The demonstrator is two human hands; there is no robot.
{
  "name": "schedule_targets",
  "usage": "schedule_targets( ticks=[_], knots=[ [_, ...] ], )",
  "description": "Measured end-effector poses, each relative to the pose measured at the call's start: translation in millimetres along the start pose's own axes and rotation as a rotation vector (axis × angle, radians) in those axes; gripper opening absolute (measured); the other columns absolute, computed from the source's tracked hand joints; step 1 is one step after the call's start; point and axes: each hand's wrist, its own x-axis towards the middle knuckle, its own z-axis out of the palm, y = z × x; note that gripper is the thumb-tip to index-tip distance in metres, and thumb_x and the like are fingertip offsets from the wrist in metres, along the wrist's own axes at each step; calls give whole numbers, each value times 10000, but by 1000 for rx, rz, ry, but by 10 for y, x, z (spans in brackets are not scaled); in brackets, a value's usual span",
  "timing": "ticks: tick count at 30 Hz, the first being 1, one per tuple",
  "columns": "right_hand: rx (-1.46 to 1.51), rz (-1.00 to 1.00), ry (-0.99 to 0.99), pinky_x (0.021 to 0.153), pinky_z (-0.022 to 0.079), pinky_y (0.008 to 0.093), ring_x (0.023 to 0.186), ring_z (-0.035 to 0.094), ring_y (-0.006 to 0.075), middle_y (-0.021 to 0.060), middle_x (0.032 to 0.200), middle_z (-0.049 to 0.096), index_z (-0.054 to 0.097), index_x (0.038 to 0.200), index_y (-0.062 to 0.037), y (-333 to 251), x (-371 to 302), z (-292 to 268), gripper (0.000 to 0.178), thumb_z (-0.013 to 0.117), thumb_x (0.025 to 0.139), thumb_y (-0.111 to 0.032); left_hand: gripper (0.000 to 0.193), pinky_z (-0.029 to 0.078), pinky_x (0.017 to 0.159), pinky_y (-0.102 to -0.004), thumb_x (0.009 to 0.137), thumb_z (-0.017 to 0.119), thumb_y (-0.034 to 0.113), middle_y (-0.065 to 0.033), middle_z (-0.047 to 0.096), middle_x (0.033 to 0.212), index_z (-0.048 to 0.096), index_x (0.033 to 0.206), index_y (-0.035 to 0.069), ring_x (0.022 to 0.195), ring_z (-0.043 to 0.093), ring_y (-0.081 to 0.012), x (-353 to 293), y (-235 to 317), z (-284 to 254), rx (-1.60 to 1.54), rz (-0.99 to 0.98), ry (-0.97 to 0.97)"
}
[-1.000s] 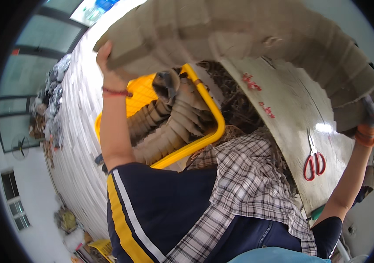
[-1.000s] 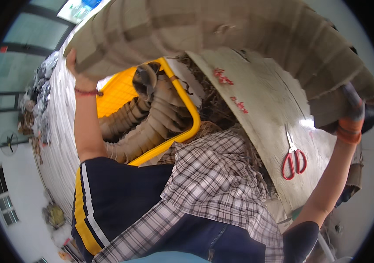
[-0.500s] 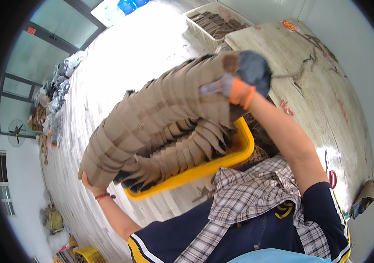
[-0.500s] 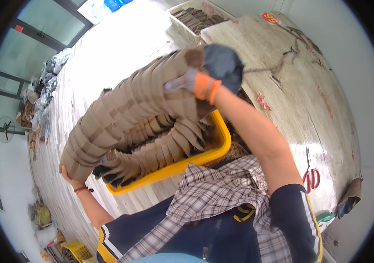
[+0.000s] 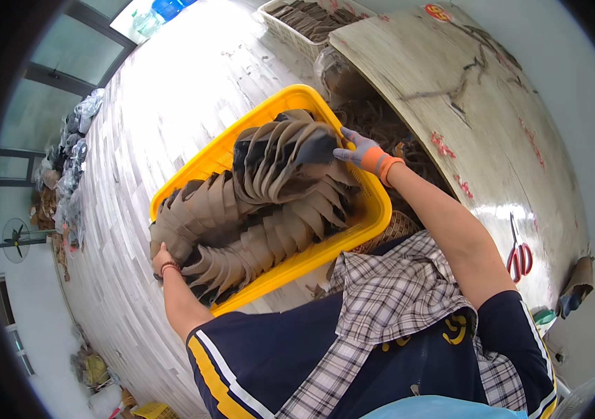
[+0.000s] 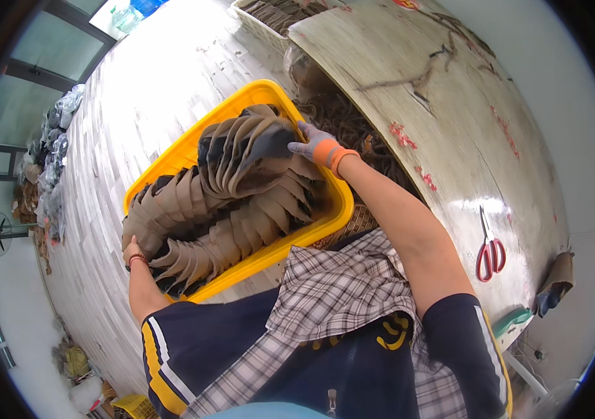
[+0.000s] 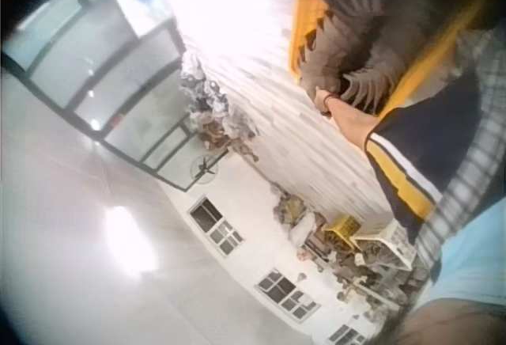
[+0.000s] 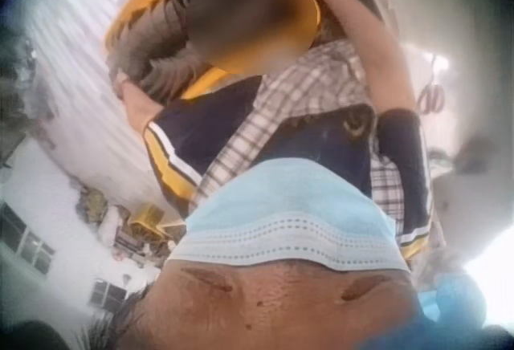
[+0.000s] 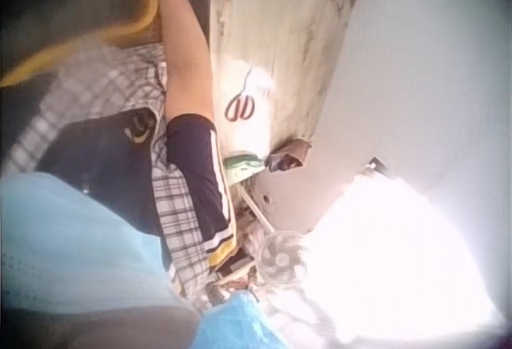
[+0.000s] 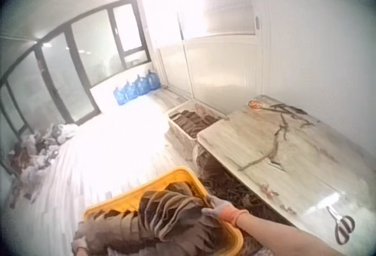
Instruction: The person trims the inner lining of multiple beige slippers using red-handled scissors. They pick up each slipper, cut away excess material from the interior, and place the trimmed slippers into a yellow bin.
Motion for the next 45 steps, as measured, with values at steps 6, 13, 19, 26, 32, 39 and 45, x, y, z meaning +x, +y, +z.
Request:
schedule_targets(
  ticks=[6,13,19,26,32,39,45],
  knots=[
    [48,-195,131,968,416,353,1135,538,307,181,1239,549,439,1334,-86,6,-1177,-434,595,625,828,-340,658,390,989,-431,793,623,332,-222,443,1319,425,1285,-58,1177,477,-383,-1092,614,-213,226,70,339],
    [-261,-194,978,873,484,344,1019,597,277,135,1084,628,606,1113,-29,962,-3467,-836,363,663,760,31,237,357,976,-421,815,534,89,-233,522,1179,584,1006,-43,1137,462,-366,-2916,1324,264,-81,1306,271],
    [-736,215,1706,711,487,360,809,601,305,114,836,636,665,956,-80,1736,-4658,-1583,178,643,787,-28,101,472,795,-379,863,529,-16,-173,608,963,600,934,-29,899,587,-323,-5084,1263,951,-619,1960,-724],
    [-91,856,2169,972,395,387,1148,503,295,167,1240,541,556,1208,-49,3301,-6211,-2792,694,738,679,-459,156,497,759,-354,810,564,-50,-146,641,948,617,949,-6,855,621,-307,-7206,1679,654,-672,2377,-1248],
    [125,869,2009,933,428,329,1073,576,251,129,1111,631,612,1153,-50,3227,-5936,-3472,595,716,707,-430,160,501,709,-298,849,527,-47,-122,644,937,627,963,6,805,633,-236,-8174,1568,260,-622,2148,-1686],
    [568,-449,1723,804,473,249,871,583,109,33,945,650,640,1024,-17,1968,-5071,-2288,237,604,791,4,565,401,976,-430,951,461,350,-157,471,1303,309,1380,16,1211,451,-268,-8805,1757,169,3,381,-2777],
    [817,-493,1505,905,475,302,995,578,168,60,1103,605,535,1166,-36,1901,-4385,-1089,312,586,861,-81,684,264,1082,-376,907,561,296,-112,330,1423,206,1445,66,1291,350,-236,-8671,1493,-54,-349,718,-2854]
  ],
)
